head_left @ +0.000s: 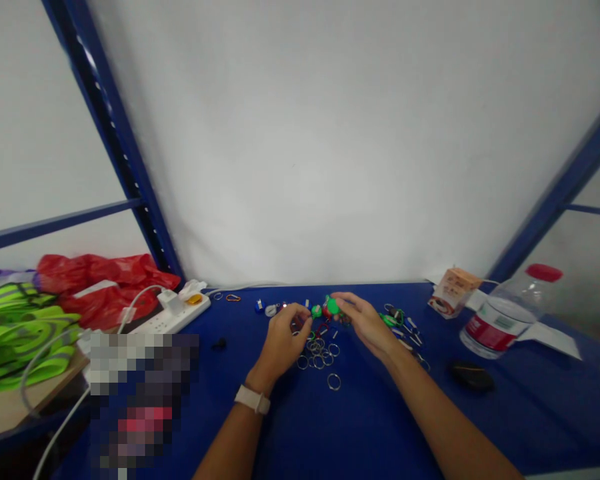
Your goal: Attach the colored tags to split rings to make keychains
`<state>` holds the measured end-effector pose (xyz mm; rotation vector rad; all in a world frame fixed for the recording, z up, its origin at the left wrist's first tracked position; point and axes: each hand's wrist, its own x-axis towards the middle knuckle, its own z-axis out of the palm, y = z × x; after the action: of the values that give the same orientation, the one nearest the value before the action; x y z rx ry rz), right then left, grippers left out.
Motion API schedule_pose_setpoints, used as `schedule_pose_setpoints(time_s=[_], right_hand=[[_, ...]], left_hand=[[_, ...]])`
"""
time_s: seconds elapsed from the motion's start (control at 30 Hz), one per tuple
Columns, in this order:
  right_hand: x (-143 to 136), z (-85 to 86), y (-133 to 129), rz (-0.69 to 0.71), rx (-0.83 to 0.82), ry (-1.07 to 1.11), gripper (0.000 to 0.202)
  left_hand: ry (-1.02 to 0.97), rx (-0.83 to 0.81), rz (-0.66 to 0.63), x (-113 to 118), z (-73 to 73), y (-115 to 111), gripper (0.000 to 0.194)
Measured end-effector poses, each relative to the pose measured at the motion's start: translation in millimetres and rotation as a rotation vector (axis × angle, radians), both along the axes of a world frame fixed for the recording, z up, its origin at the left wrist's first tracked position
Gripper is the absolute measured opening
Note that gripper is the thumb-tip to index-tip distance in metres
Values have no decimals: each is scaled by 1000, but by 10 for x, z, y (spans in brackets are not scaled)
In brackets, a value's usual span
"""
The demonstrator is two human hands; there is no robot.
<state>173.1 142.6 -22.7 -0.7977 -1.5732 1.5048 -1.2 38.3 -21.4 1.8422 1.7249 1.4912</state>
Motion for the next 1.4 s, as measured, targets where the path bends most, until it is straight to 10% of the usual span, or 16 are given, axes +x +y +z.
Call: schedule_pose_setpoints(time_s=[0.2, 0.47, 0.8, 1.4], right_hand=[[-171, -41, -181, 100, -48, -48, 48], [-209, -20, -260, 199, -62, -43, 49], [-165, -54, -219, 260, 78, -130, 44], [-140, 55, -261, 282, 44, -113, 42]], left_hand=[[118, 114, -69, 38, 19, -27, 39], [141, 99, -137, 23, 12, -31, 33], [-297, -28, -87, -32, -67, 59, 27], [-726, -248, -434, -27, -23, 32, 38]])
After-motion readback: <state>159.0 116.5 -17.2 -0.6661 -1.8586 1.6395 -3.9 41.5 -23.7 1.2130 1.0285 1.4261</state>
